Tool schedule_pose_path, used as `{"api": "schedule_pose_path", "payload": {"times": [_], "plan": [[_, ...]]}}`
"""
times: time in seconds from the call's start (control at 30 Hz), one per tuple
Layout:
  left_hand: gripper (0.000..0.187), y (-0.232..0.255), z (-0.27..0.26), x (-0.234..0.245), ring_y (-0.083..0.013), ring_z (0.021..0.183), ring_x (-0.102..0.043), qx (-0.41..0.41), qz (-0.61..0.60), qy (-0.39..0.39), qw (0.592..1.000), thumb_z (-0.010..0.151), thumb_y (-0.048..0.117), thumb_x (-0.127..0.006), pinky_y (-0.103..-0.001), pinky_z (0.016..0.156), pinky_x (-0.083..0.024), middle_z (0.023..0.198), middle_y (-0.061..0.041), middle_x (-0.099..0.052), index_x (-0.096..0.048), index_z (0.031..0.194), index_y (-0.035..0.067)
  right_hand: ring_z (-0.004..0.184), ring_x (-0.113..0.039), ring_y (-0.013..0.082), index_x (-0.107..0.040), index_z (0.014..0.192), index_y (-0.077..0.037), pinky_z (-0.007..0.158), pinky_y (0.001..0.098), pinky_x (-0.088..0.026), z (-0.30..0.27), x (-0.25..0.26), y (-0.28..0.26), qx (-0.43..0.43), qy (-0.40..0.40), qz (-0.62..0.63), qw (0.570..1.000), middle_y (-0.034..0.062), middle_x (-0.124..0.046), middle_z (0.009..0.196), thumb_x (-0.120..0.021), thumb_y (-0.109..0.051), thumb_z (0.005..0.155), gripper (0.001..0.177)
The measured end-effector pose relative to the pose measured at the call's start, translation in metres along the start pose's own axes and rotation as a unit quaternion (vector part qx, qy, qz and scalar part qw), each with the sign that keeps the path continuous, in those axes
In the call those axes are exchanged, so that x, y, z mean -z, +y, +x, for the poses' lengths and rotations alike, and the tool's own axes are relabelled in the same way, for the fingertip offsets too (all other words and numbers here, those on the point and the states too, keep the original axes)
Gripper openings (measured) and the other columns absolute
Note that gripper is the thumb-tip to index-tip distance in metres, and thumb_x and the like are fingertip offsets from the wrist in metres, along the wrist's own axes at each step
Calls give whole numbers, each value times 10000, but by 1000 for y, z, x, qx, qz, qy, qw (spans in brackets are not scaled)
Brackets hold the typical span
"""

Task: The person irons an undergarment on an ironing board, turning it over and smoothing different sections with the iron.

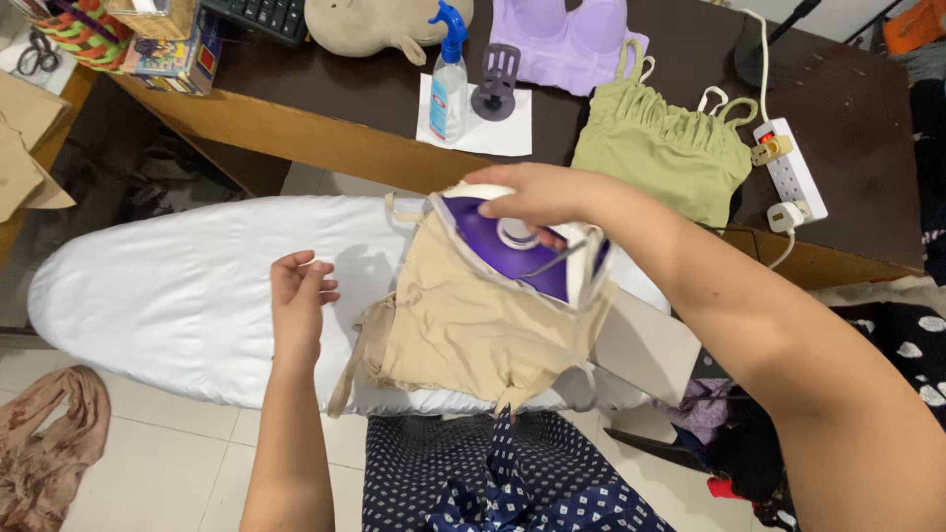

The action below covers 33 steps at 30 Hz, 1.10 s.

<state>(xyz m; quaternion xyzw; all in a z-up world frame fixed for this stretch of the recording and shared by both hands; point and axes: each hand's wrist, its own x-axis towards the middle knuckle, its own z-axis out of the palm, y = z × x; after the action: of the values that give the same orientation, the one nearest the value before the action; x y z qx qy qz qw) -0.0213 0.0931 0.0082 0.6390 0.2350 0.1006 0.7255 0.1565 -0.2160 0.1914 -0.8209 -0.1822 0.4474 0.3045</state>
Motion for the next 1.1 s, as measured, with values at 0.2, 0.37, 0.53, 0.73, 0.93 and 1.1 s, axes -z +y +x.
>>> {"api": "schedule_pose_path", "payload": {"times": [0.2,0.37,0.53,0.73,0.93,1.1], "plan": [[266,9,-6,19,-120,883,-594,10,12,36,999,1031,170,-559,-285,758,-538,1073,-53,-633,-483,1270,81,387,-582,211,-350,1570,-190,405,382,-507,37,-14,-12,41,40,-27,998,91,-698,756,-602,-257,930,691],[240,9,-7,-1,-127,913,-586,-41,28,11,999,1049,169,-576,-289,783,-533,1095,-49,-625,-498,1255,74,416,-598,202,-366,1578,-191,422,380,-526,47,-16,-24,32,73,-37,996,169,-696,758,-611,-260,941,685],[196,5,-20,-70,-167,1185,-603,-241,130,-139,952,1053,102,-596,-277,947,-501,1292,-104,-659,-649,1239,71,389,-600,199,-392,1539,-235,404,374,-526,-22,-32,3,38,110,-55,992,47,-706,892,-637,-305,916,673],[200,1,0,-107,-149,847,-578,-149,165,-152,963,928,76,-696,-274,733,-539,1174,-79,-539,-652,1124,73,395,-516,175,-414,1528,-405,434,349,-476,-146,-53,33,-145,165,12,975,108,-658,666,-634,-392,925,641],[260,-10,18,-91,-84,823,-533,-52,14,-164,985,922,14,-698,-230,737,-489,1114,-30,-565,-549,1127,73,434,-510,172,-404,1526,-427,451,342,-483,-170,-69,40,-190,173,66,964,89,-669,704,-636,-377,923,648],[259,1,13,-85,-99,792,-546,6,37,-134,990,914,12,-674,-261,644,-451,1105,-10,-551,-514,1105,83,457,-567,148,-419,1516,-394,455,327,-509,-127,-75,13,-72,156,33,985,45,-723,810,-623,-333,892,660]]}}
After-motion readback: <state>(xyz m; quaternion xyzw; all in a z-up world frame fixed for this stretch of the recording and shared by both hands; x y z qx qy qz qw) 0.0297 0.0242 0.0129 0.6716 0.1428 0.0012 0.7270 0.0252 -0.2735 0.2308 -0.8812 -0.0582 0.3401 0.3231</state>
